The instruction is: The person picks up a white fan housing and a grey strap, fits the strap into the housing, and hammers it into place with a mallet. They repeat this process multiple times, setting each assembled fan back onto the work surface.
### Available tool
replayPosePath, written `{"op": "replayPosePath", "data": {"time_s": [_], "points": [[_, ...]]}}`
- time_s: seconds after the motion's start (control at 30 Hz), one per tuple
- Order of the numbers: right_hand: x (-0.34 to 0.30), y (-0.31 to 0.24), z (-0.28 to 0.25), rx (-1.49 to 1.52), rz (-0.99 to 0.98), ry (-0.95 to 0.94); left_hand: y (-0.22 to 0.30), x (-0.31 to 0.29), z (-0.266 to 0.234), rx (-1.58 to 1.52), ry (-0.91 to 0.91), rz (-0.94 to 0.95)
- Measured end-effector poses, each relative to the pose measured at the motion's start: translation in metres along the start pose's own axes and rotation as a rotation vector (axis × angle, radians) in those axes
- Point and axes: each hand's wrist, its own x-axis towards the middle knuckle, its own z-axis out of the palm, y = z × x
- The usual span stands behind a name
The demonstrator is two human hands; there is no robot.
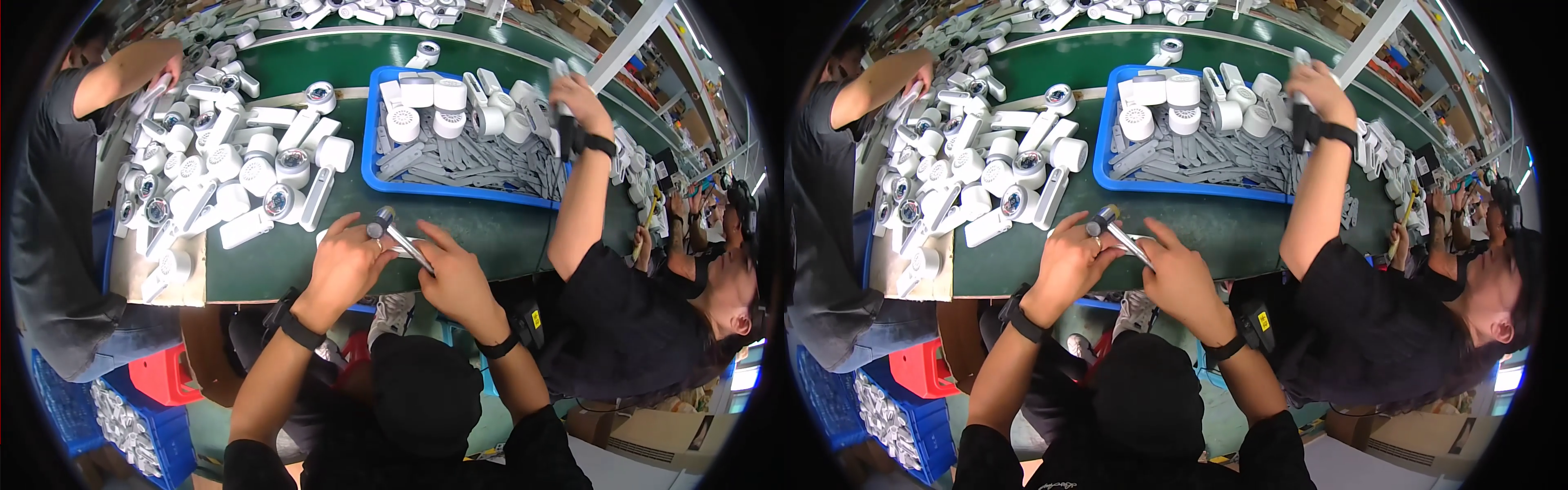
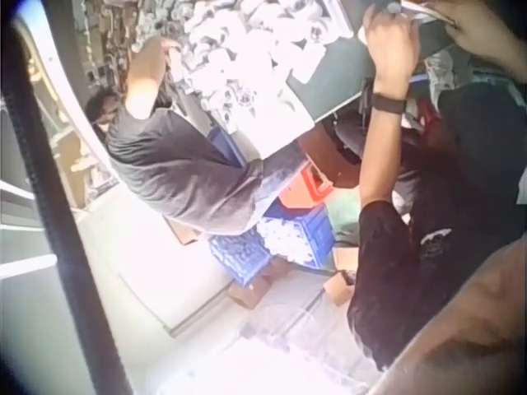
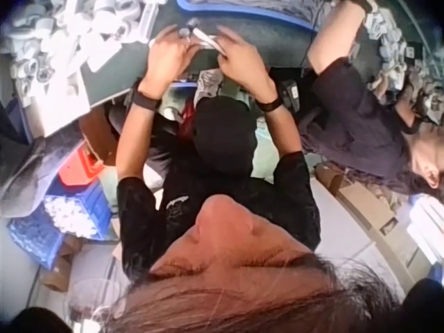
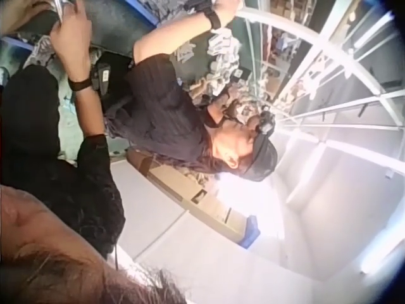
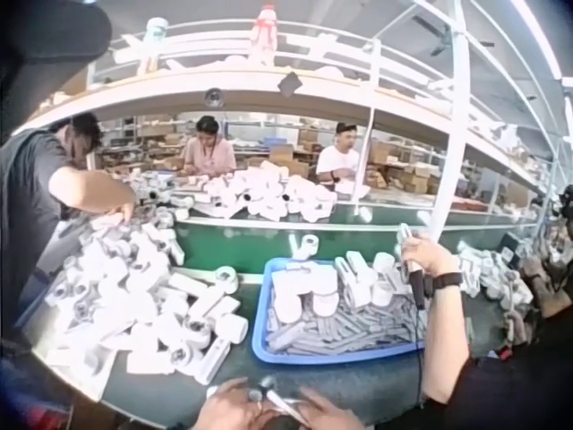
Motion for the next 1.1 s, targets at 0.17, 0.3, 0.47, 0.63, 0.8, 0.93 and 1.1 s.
{"op": "replayPosePath", "data": {"time_s": [0.17, 0.3, 0.47, 0.63, 0.8, 0.93, 1.1], "points": [[-0.002, 0.003, -0.007, 0.397, 0.153, -0.100, -0.002, 0.000, 0.000, -0.015, -0.013, -0.014], [-0.007, 0.006, -0.013, 0.471, 0.244, -0.118, -0.002, 0.000, 0.001, -0.019, 0.008, -0.019], [-0.017, 0.004, -0.025, 0.603, 0.203, -0.155, -0.001, 0.002, 0.001, -0.052, 0.025, -0.042], [-0.010, 0.022, -0.017, 0.708, 0.275, 0.025, 0.000, 0.002, -0.002, -0.021, 0.000, -0.023], [0.008, 0.061, 0.000, 0.889, 0.298, 0.250, 0.013, 0.036, -0.045, -0.108, 0.067, -0.142], [0.010, 0.066, 0.004, 0.946, 0.350, 0.273, -0.021, 0.092, -0.041, 0.076, 0.075, -0.148], [0.011, 0.061, 0.006, 0.952, 0.438, 0.254, -0.060, 0.142, 0.022, 0.135, -0.228, -0.149]]}}
